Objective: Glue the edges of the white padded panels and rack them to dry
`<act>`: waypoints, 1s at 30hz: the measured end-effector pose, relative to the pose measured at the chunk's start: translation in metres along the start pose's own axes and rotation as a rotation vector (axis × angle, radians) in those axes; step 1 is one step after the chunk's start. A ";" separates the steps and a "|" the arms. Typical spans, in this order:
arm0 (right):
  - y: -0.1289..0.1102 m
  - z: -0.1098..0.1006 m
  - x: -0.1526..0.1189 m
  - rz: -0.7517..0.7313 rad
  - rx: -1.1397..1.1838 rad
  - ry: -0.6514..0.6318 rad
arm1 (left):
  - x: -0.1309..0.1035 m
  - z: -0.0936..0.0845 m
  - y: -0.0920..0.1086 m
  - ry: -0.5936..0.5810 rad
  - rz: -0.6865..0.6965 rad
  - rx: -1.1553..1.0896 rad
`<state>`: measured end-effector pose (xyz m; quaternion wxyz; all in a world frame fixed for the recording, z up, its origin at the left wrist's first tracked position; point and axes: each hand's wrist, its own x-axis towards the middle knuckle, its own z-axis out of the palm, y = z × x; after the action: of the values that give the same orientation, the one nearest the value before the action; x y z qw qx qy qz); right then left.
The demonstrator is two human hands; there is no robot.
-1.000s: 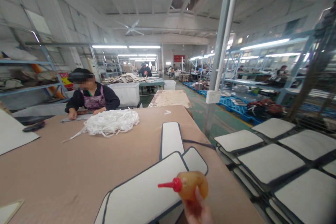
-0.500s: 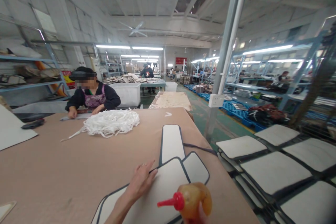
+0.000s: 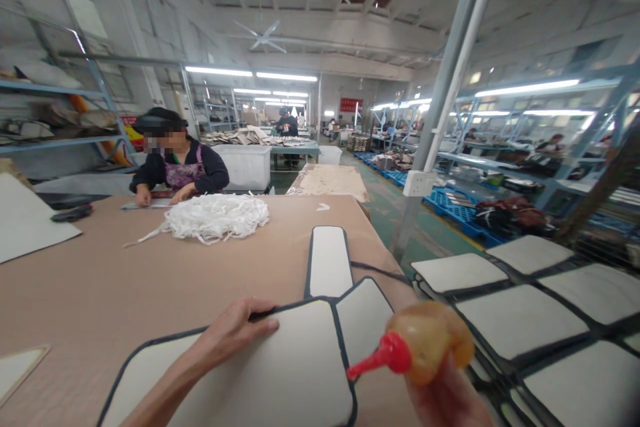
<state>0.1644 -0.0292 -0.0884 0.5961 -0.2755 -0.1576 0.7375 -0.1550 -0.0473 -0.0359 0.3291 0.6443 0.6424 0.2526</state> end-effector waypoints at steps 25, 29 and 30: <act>-0.057 0.049 0.013 -0.411 -0.295 -0.353 | -0.064 -0.024 0.036 0.037 -0.027 -0.137; -0.059 0.042 0.012 -0.373 -0.339 -0.364 | -0.062 -0.026 0.040 -0.029 -0.003 -0.140; -0.059 0.043 0.010 -0.366 -0.343 -0.346 | -0.061 -0.027 0.040 -0.020 -0.010 -0.144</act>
<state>0.1843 -0.0014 -0.0235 0.6281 -0.2094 -0.4260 0.6166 -0.1513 -0.1040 0.0174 0.3821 0.6184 0.6225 0.2901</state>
